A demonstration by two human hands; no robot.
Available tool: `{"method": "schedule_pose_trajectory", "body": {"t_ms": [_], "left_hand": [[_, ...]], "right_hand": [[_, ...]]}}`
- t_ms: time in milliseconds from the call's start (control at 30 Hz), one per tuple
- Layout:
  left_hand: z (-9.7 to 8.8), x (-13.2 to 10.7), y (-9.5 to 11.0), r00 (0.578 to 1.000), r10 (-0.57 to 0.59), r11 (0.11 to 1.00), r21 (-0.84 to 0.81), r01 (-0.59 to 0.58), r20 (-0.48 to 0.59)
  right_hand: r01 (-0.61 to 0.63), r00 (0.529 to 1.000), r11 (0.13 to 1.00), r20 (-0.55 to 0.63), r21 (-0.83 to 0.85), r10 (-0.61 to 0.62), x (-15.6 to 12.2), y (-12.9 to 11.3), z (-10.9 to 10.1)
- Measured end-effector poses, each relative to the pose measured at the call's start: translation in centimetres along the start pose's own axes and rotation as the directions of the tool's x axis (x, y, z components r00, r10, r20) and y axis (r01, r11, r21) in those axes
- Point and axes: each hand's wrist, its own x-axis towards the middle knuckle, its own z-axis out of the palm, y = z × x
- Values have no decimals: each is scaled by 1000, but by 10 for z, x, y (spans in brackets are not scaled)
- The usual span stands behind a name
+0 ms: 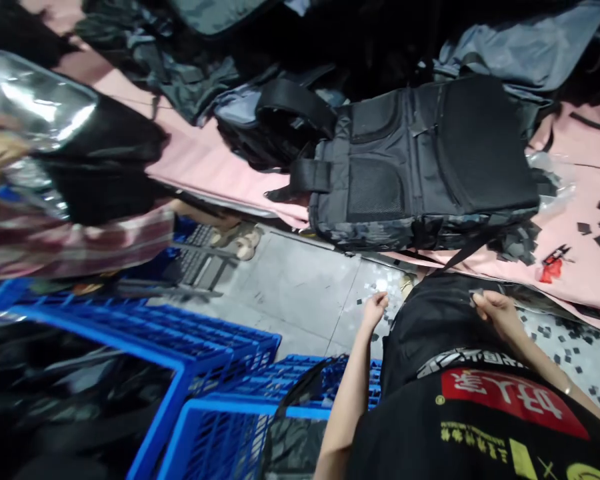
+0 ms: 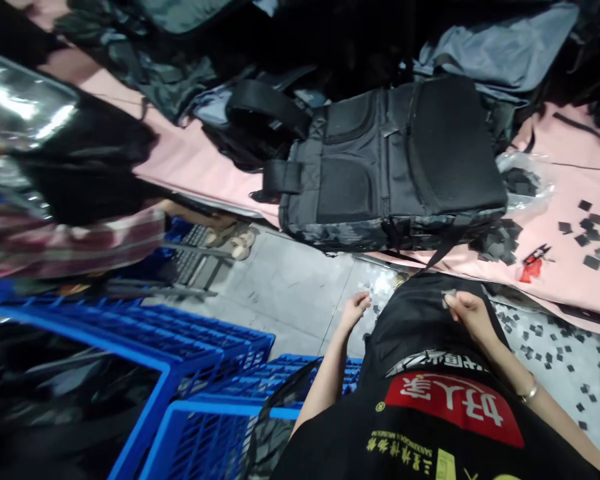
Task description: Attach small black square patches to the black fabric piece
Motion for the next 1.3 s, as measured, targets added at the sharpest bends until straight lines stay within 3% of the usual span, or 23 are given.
{"method": "schedule_pose_trajectory", "body": {"t_ms": [100, 167, 233, 300, 400, 500, 700, 900, 1133, 1300], "left_hand": [[65, -30, 31, 967, 122, 988, 62, -139, 226], [102, -56, 48, 819, 220, 951, 71, -301, 530], [129, -78, 59, 728, 262, 917, 73, -393, 633], [146, -91, 64, 708, 310, 873, 105, -476, 634], [156, -95, 62, 721, 349, 822, 173, -542, 598], [156, -90, 55, 754, 342, 827, 201, -524, 560], [158, -93, 53, 812, 416, 826, 203, -526, 411], [162, -99, 56, 820, 382, 848, 192, -494, 426], [162, -102, 57, 836, 311, 889, 173, -424, 452], [166, -107, 59, 844, 261, 940, 74, -332, 468]], "right_hand": [[-1, 1000, 999, 7, -48, 1, 3, -6, 2], [-17, 999, 1000, 48, -23, 18, 1, -9, 2], [-12, 996, 1000, 90, 15, 11, -2, -11, 1], [-15, 993, 998, 115, 56, 9, -6, -12, 0], [-38, 992, 997, 125, 73, 29, -10, -14, -3], [-43, 993, 999, 112, -11, 44, -12, -17, -5], [98, 992, 984, -64, -150, -109, -14, -18, -7], [161, 984, 960, -39, -227, -174, -16, -21, -9], [204, 979, 958, 43, -202, -199, -18, -22, -4], [144, 985, 982, 112, -124, -130, -17, -25, -2]]}}
